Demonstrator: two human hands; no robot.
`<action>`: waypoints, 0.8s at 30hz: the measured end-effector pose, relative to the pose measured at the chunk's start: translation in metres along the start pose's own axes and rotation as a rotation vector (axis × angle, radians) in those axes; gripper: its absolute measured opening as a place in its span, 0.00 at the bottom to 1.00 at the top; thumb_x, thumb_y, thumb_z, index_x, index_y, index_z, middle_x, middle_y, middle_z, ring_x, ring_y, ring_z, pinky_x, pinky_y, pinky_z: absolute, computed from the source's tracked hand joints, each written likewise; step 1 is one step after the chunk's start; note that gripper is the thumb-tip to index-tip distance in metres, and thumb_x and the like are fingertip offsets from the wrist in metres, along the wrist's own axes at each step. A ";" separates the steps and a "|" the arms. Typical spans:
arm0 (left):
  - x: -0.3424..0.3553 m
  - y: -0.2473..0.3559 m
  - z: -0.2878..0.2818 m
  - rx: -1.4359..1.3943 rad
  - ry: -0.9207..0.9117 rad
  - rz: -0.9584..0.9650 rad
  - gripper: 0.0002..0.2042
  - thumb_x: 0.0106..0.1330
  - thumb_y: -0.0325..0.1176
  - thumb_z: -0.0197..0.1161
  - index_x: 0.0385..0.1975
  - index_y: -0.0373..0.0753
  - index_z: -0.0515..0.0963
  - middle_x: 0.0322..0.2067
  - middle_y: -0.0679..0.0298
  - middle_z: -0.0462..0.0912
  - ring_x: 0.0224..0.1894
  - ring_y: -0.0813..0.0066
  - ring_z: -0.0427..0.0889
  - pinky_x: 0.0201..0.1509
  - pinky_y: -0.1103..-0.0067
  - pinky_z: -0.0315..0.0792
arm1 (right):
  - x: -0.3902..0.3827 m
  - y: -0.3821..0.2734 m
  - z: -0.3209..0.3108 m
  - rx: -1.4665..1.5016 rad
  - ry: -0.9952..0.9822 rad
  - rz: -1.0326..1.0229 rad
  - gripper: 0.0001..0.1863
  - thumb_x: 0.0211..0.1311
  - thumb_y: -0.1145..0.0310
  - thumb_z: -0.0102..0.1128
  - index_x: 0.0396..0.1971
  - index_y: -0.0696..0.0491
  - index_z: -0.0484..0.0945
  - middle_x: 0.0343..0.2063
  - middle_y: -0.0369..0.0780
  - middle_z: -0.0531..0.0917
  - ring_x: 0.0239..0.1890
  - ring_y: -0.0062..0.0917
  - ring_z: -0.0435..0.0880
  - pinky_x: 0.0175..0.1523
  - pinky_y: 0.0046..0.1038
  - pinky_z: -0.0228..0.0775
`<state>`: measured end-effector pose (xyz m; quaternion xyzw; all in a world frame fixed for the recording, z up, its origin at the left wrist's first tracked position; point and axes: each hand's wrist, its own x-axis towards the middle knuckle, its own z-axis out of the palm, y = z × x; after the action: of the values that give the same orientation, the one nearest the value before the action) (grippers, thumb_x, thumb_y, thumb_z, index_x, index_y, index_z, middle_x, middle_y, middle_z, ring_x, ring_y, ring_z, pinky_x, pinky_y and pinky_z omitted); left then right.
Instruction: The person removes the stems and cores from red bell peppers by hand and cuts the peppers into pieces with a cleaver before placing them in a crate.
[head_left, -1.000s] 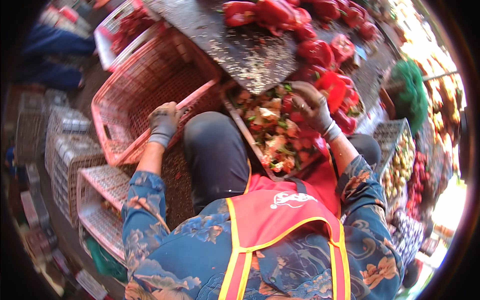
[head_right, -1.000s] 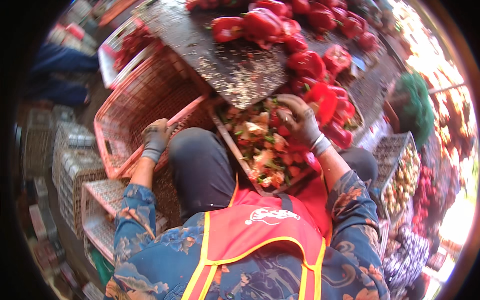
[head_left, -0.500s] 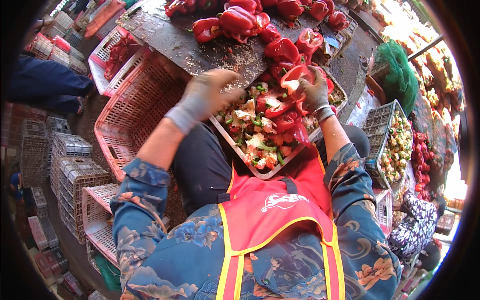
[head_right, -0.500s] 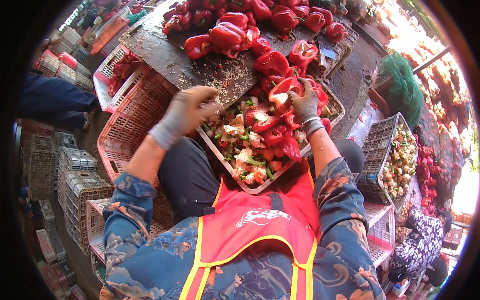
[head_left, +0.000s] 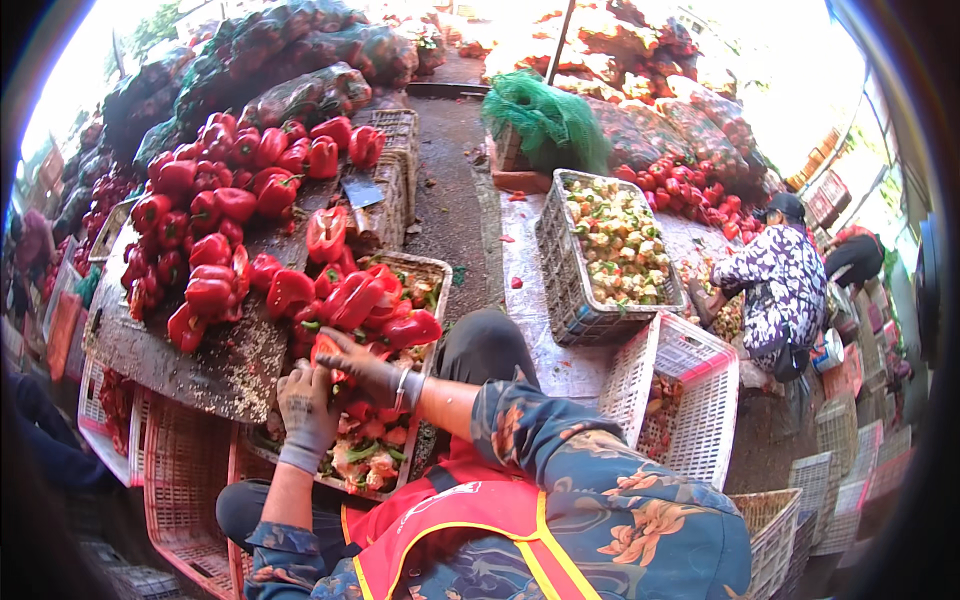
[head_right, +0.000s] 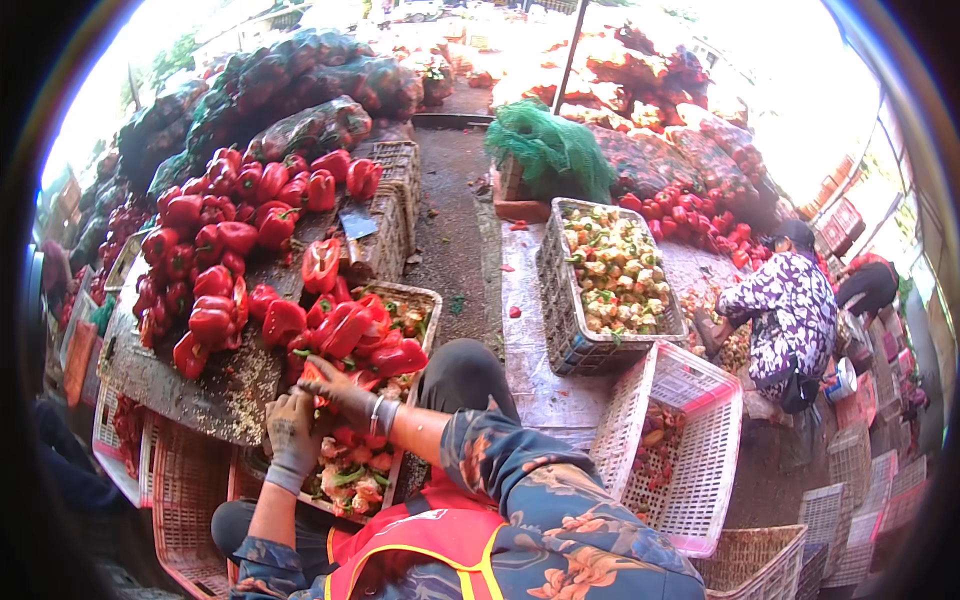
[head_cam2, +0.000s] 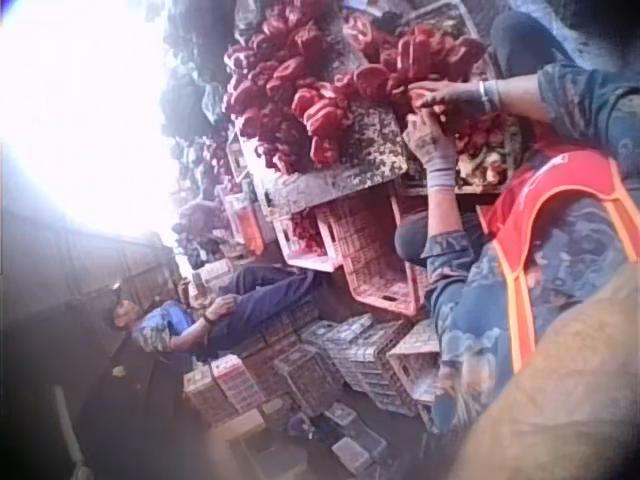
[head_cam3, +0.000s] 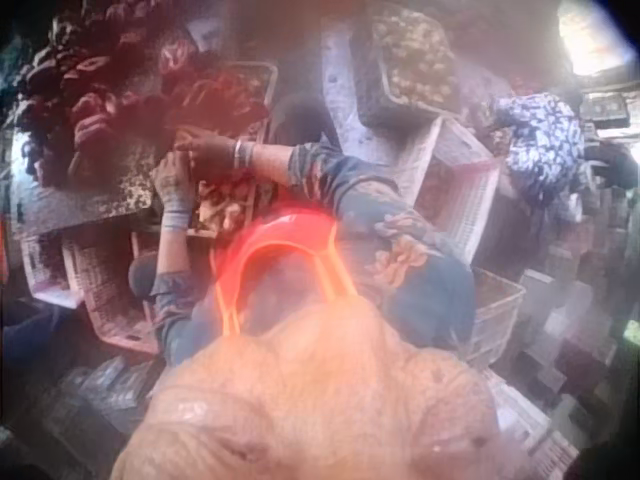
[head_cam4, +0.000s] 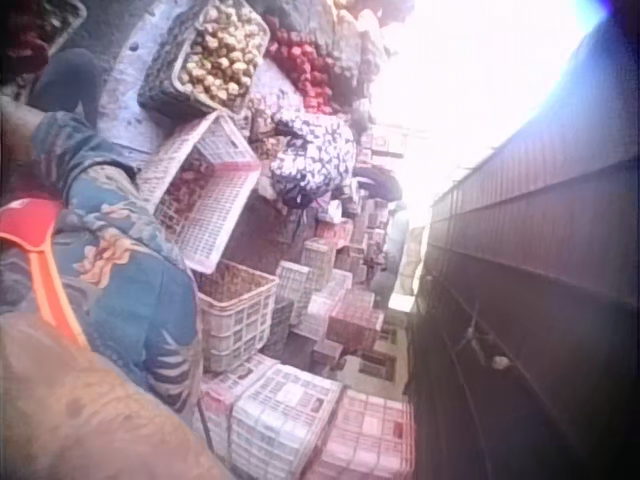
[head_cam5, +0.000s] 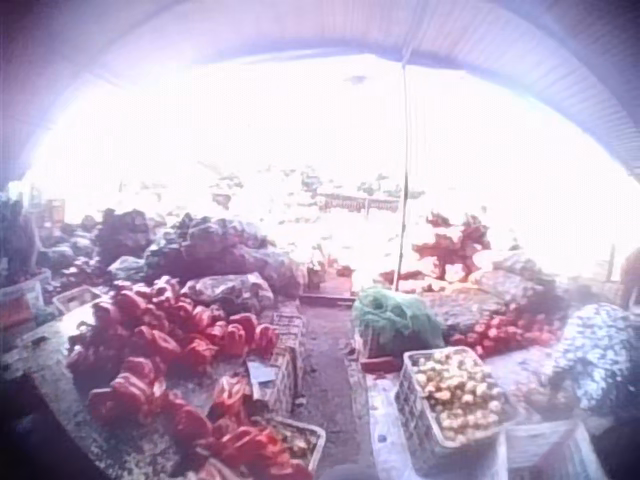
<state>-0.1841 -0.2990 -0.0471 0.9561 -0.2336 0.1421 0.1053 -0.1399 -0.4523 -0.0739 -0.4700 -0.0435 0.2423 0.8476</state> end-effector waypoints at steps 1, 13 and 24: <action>-0.002 0.005 0.002 0.000 0.001 0.009 0.21 0.54 0.41 0.65 0.46 0.39 0.74 0.39 0.58 0.76 0.41 0.57 0.74 0.45 0.62 0.63 | -0.009 -0.003 0.004 0.115 0.006 0.099 0.41 0.61 0.56 0.65 0.71 0.41 0.53 0.68 0.40 0.60 0.67 0.31 0.62 0.64 0.39 0.62; -0.003 0.027 0.019 -0.302 0.328 0.011 0.21 0.69 0.46 0.53 0.46 0.31 0.74 0.32 0.51 0.76 0.36 0.49 0.73 0.47 0.59 0.63 | -0.006 0.036 -0.007 0.159 0.058 -0.126 0.30 0.67 0.62 0.57 0.66 0.51 0.61 0.51 0.38 0.74 0.51 0.23 0.73 0.56 0.26 0.67; -0.033 -0.009 0.084 -0.688 0.446 -0.302 0.21 0.68 0.30 0.55 0.60 0.33 0.66 0.51 0.50 0.75 0.51 0.50 0.74 0.57 0.64 0.69 | -0.047 0.014 0.006 -0.104 -0.001 -0.166 0.19 0.70 0.67 0.51 0.59 0.54 0.71 0.53 0.40 0.76 0.51 0.29 0.80 0.53 0.31 0.77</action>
<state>-0.1890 -0.3002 -0.1377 0.8348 -0.0963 0.2418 0.4852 -0.1883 -0.4628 -0.0750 -0.5080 -0.0952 0.1688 0.8393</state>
